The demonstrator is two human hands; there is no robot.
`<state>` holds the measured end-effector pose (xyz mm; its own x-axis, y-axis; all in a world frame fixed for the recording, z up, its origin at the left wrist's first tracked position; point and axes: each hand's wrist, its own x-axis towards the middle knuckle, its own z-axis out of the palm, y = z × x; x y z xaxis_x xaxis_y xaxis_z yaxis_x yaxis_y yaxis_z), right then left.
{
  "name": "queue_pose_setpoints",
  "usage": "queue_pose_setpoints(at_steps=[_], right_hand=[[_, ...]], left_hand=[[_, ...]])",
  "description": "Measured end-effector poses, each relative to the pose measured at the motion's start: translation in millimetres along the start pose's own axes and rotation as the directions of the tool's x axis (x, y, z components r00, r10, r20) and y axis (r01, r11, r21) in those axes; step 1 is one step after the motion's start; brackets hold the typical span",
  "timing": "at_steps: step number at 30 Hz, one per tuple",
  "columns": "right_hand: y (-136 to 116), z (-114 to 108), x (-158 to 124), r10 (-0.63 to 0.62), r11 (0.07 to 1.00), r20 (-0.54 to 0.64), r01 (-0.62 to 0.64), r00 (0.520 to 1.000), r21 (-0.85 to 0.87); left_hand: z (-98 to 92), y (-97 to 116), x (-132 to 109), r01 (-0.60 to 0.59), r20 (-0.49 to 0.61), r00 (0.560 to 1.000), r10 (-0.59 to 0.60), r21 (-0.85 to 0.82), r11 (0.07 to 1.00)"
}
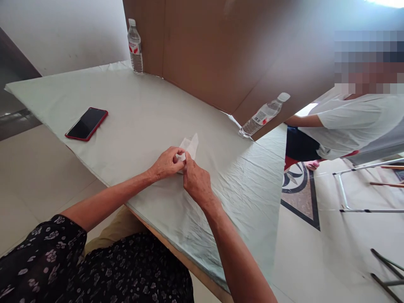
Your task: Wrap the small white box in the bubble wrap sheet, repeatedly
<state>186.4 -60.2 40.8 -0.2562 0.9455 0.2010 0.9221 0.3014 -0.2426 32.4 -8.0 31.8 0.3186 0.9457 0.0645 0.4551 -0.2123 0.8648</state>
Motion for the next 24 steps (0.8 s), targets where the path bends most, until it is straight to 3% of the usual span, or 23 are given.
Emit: queue_pose_setpoints(at_steps=[3, 6, 9, 12, 14, 18, 21, 24], right_hand=[[4.0, -5.4, 5.6, -0.030, 0.997, 0.047, 0.026, 0.998, 0.072], [11.7, -11.4, 15.6, -0.007, 0.944, 0.127, -0.035, 0.992, 0.327], [21.3, -10.6, 23.1, 0.079, 0.774, 0.171, -0.168, 0.982, 0.610], [33.3, -3.7, 25.9, 0.318, 0.608, 0.048, -0.242, 0.947, 0.756], [41.1, 1.0, 26.8, 0.477, 0.532, 0.028, -0.314, 0.878, 0.786], [48.8, 5.6, 34.3, 0.551, 0.366, 0.295, -0.544, 0.780, 0.755], [47.6, 8.0, 49.0, 0.546, 0.313, 0.368, -0.591, 0.753, 0.743], [46.5, 13.4, 67.4, 0.545, 0.327, 0.376, -0.603, 0.750, 0.727]], left_hand=[[3.6, 3.1, 0.9, -0.022, 0.007, 1.000, 0.022, 0.120, 0.993], [9.9, 2.3, -0.3, -0.058, 0.004, 0.998, 0.058, 0.173, 0.983], [16.4, -1.4, -3.2, -0.078, -0.065, 0.994, 0.090, 0.170, 0.982], [21.9, -5.5, -5.1, -0.098, -0.125, 0.985, 0.121, 0.179, 0.979], [24.8, -8.0, -5.1, -0.117, -0.139, 0.980, 0.145, 0.192, 0.975], [28.2, -12.0, -4.5, -0.150, -0.160, 0.970, 0.185, 0.206, 0.967], [29.4, -13.8, -5.2, -0.165, -0.161, 0.966, 0.202, 0.215, 0.963], [30.1, -14.6, -6.7, -0.175, -0.158, 0.963, 0.217, 0.239, 0.955]])
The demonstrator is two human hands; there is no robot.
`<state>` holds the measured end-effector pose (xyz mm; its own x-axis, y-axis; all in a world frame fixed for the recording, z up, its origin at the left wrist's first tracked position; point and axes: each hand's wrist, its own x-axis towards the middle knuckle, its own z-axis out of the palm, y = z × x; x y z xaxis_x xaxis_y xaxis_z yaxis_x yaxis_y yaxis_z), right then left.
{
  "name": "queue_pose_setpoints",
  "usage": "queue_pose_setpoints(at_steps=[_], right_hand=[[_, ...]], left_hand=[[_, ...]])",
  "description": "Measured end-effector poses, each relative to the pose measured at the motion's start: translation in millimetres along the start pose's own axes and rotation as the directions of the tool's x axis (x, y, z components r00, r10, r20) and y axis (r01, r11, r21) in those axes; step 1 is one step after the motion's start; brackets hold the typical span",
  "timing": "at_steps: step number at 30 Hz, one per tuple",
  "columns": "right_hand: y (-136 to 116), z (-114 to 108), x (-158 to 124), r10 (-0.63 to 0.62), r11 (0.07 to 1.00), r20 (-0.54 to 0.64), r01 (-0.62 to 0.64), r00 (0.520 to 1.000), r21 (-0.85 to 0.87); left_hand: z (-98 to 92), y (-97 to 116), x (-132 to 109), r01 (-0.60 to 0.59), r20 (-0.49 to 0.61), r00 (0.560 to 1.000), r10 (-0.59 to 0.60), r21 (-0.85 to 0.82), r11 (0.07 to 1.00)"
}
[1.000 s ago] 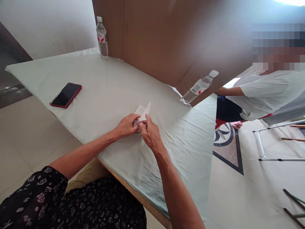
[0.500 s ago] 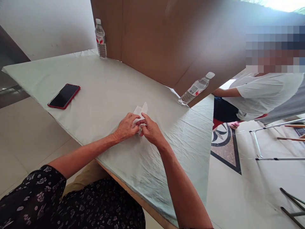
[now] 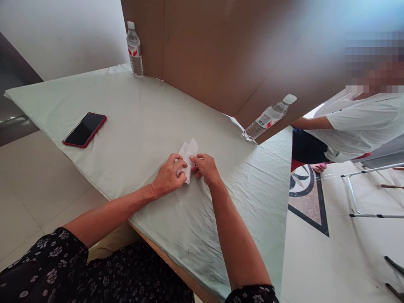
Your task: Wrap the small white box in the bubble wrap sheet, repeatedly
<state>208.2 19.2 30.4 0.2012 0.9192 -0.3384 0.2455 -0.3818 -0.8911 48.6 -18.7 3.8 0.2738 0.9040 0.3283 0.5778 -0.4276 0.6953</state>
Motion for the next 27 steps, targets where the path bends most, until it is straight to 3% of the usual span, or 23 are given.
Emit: queue_pose_setpoints(at_steps=[6, 9, 13, 20, 23, 27], right_hand=[[-0.5, 7.7, 24.5, -0.081, 0.995, 0.085, 0.086, 0.993, -0.051], [2.8, 6.8, 29.4, -0.123, 0.988, 0.089, 0.130, 0.988, -0.081], [3.3, 8.0, 31.1, -0.229, 0.972, 0.071, 0.233, 0.971, -0.042], [-2.3, 20.9, 21.0, -0.283, 0.915, 0.116, 0.232, 0.952, 0.330], [-3.0, 22.7, 9.6, -0.355, 0.870, 0.085, 0.296, 0.931, 0.396], [-0.3, 21.8, -8.9, -0.451, 0.843, 0.064, 0.401, 0.890, 0.357]], left_hand=[[-3.2, 0.4, -2.4, -0.229, 0.016, 0.973, 0.230, 0.197, 0.953], [-5.5, 0.5, -1.6, -0.270, 0.086, 0.963, 0.256, 0.263, 0.926], [-5.6, 0.0, 0.3, -0.256, 0.089, 0.966, 0.241, 0.246, 0.935], [-2.7, -3.9, 0.7, -0.223, -0.020, 0.973, 0.229, 0.160, 0.962], [-2.4, -4.8, -0.8, -0.150, -0.086, 0.983, 0.165, 0.165, 0.975], [-0.2, -5.6, -1.8, -0.012, -0.229, 0.972, 0.057, 0.193, 0.981]])
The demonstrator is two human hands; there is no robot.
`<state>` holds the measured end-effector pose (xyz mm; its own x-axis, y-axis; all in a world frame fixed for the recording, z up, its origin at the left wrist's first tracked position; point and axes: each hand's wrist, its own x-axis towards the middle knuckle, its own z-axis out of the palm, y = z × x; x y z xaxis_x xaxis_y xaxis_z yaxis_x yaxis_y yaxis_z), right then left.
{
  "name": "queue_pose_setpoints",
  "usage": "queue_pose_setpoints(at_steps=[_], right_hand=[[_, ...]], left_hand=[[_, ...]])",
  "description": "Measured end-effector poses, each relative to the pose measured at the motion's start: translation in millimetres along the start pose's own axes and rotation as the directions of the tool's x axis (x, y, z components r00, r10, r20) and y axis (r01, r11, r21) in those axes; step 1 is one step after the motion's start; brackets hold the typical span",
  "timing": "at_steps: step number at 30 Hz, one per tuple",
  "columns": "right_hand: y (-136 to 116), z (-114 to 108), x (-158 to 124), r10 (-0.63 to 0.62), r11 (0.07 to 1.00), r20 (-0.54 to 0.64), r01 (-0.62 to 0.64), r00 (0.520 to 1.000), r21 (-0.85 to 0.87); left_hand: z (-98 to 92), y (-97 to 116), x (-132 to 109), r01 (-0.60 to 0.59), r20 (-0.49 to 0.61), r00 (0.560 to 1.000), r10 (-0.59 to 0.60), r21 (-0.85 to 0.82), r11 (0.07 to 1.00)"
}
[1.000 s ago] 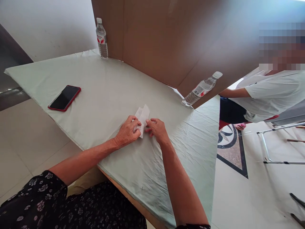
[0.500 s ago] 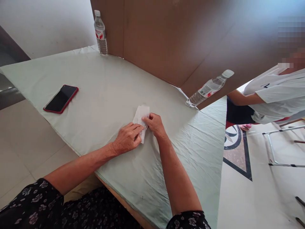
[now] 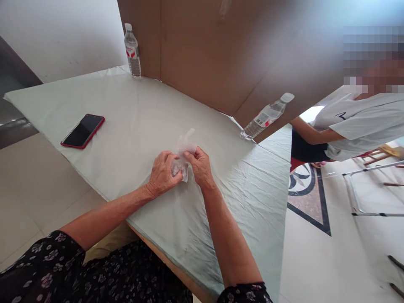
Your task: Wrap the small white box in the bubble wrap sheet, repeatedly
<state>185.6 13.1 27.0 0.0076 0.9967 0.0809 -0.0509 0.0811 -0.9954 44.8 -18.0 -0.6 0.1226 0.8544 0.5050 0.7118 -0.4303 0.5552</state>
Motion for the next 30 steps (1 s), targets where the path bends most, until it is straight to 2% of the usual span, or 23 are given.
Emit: queue_pose_setpoints(at_steps=[3, 5, 10, 14, 17, 20, 22, 24, 26, 28, 30], right_hand=[[-1.2, -0.8, -13.8, -0.042, 0.996, 0.015, 0.043, 0.999, -0.076], [-1.4, -3.0, -22.3, -0.065, 0.988, 0.024, 0.068, 0.998, -0.140], [0.5, -11.0, -42.5, -0.094, 0.936, 0.043, 0.103, 0.995, -0.337], [7.9, -16.9, -57.3, -0.153, 0.907, 0.106, 0.182, 0.983, -0.380], [15.2, -20.8, -65.3, -0.247, 0.865, 0.170, 0.296, 0.954, -0.405], [23.7, -22.9, -69.0, -0.335, 0.772, 0.259, 0.421, 0.906, -0.476], [29.6, -22.5, -68.7, -0.384, 0.705, 0.293, 0.484, 0.875, -0.519], [33.4, -20.9, -66.3, -0.415, 0.670, 0.290, 0.505, 0.863, -0.544], [32.3, -19.0, -62.9, -0.413, 0.684, 0.257, 0.484, 0.874, -0.546], [25.2, -17.7, -59.8, -0.364, 0.750, 0.199, 0.413, 0.910, -0.517], [14.3, -17.2, -57.5, -0.255, 0.844, 0.147, 0.294, 0.956, -0.449]], left_hand=[[3.0, -2.5, 1.1, 0.100, -0.039, 0.994, -0.102, -0.039, 0.994], [4.2, -5.5, 2.8, 0.116, -0.010, 0.993, -0.118, -0.075, 0.990], [4.0, -14.2, 7.3, 0.039, 0.128, 0.992, -0.011, -0.213, 0.976], [-1.0, -18.7, 11.8, 0.055, 0.215, 0.976, 0.019, -0.337, 0.940], [-15.0, -23.9, 16.0, 0.065, 0.332, 0.941, 0.067, -0.371, 0.926], [-33.1, -32.6, 17.1, -0.011, 0.454, 0.870, 0.195, -0.375, 0.927], [-39.9, -38.1, 15.2, -0.107, 0.470, 0.836, 0.284, -0.368, 0.924], [-39.5, -41.1, 12.4, -0.157, 0.435, 0.844, 0.314, -0.360, 0.920], [-34.7, -40.3, 11.1, -0.121, 0.395, 0.876, 0.277, -0.375, 0.919], [-30.7, -36.0, 12.7, -0.018, 0.385, 0.902, 0.195, -0.418, 0.908], [-31.1, -30.0, 16.5, 0.115, 0.430, 0.897, 0.104, -0.453, 0.884]])
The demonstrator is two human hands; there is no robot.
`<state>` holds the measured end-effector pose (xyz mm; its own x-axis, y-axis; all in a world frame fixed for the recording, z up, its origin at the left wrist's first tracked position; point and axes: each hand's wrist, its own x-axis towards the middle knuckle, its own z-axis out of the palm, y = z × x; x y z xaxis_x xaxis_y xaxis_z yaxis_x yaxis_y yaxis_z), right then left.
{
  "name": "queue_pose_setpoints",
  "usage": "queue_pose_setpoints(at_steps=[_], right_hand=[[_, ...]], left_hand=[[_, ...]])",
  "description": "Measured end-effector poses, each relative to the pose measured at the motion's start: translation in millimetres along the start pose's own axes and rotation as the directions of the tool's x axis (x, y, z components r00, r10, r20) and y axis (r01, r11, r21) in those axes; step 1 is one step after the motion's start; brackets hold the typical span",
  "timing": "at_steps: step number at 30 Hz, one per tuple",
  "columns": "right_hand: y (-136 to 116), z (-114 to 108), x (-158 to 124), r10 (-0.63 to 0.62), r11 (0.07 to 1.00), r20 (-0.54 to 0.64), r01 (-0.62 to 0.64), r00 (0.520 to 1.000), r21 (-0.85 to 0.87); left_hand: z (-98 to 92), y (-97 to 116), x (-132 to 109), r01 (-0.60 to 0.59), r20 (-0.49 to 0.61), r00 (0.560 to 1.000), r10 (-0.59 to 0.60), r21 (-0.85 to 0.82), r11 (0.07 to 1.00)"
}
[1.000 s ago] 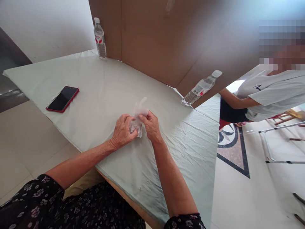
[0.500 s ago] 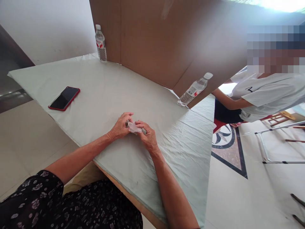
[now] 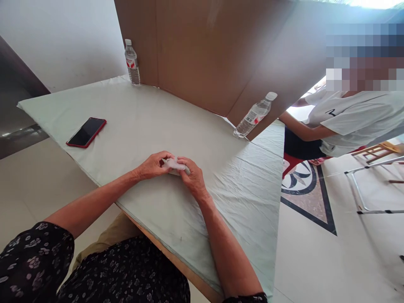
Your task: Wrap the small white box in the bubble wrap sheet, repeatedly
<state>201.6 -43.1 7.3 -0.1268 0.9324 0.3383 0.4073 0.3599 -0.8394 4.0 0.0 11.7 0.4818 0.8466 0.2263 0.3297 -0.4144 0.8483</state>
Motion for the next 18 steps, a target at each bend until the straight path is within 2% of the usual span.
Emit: queue_pose_setpoints(at_steps=[2, 4, 6, 7, 8, 10, 12, 13, 15, 18], right_hand=[[-8.4, -4.4, 4.4, 0.142, 0.982, 0.066, -0.149, 0.988, 0.115], [-12.9, -5.9, 7.9, 0.263, 0.942, 0.166, -0.290, 0.950, 0.168], [-12.2, -3.8, 11.0, 0.341, 0.917, 0.192, -0.371, 0.920, 0.148], [-10.3, -2.0, 12.3, 0.357, 0.917, 0.173, -0.380, 0.918, 0.124], [-7.9, -0.1, 13.4, 0.357, 0.923, 0.141, -0.372, 0.923, 0.099], [-3.0, 2.8, 14.7, 0.334, 0.937, 0.089, -0.341, 0.938, 0.072], [0.1, 3.1, 14.3, 0.318, 0.942, 0.084, -0.325, 0.944, 0.085], [0.8, 2.3, 13.4, 0.316, 0.940, 0.089, -0.325, 0.944, 0.106], [0.7, -0.2, 11.1, 0.310, 0.927, 0.127, -0.329, 0.942, 0.180], [0.3, -2.7, 7.9, 0.309, 0.897, 0.208, -0.357, 0.928, 0.262]], left_hand=[[-1.9, 7.0, 2.8, 0.107, 0.029, 0.994, -0.106, -0.039, 0.994], [-3.7, 11.9, 4.4, 0.184, 0.019, 0.983, -0.185, 0.037, 0.982], [-3.4, 12.8, 5.4, 0.211, -0.041, 0.978, -0.207, 0.133, 0.969], [-2.6, 11.8, 5.7, 0.214, -0.061, 0.976, -0.207, 0.130, 0.968], [-1.7, 10.1, 5.9, 0.210, -0.060, 0.977, -0.206, 0.068, 0.975], [-0.2, 5.8, 5.5, 0.209, 0.000, 0.977, -0.212, -0.189, 0.960], [0.2, 1.8, 4.5, 0.242, 0.101, 0.970, -0.220, -0.428, 0.871], [0.1, 0.3, 3.9, 0.269, 0.145, 0.963, -0.226, -0.496, 0.826], [-0.2, -1.6, 3.1, 0.318, 0.193, 0.948, -0.253, -0.551, 0.772], [0.0, -2.0, 3.0, 0.334, 0.184, 0.942, -0.280, -0.560, 0.758]])
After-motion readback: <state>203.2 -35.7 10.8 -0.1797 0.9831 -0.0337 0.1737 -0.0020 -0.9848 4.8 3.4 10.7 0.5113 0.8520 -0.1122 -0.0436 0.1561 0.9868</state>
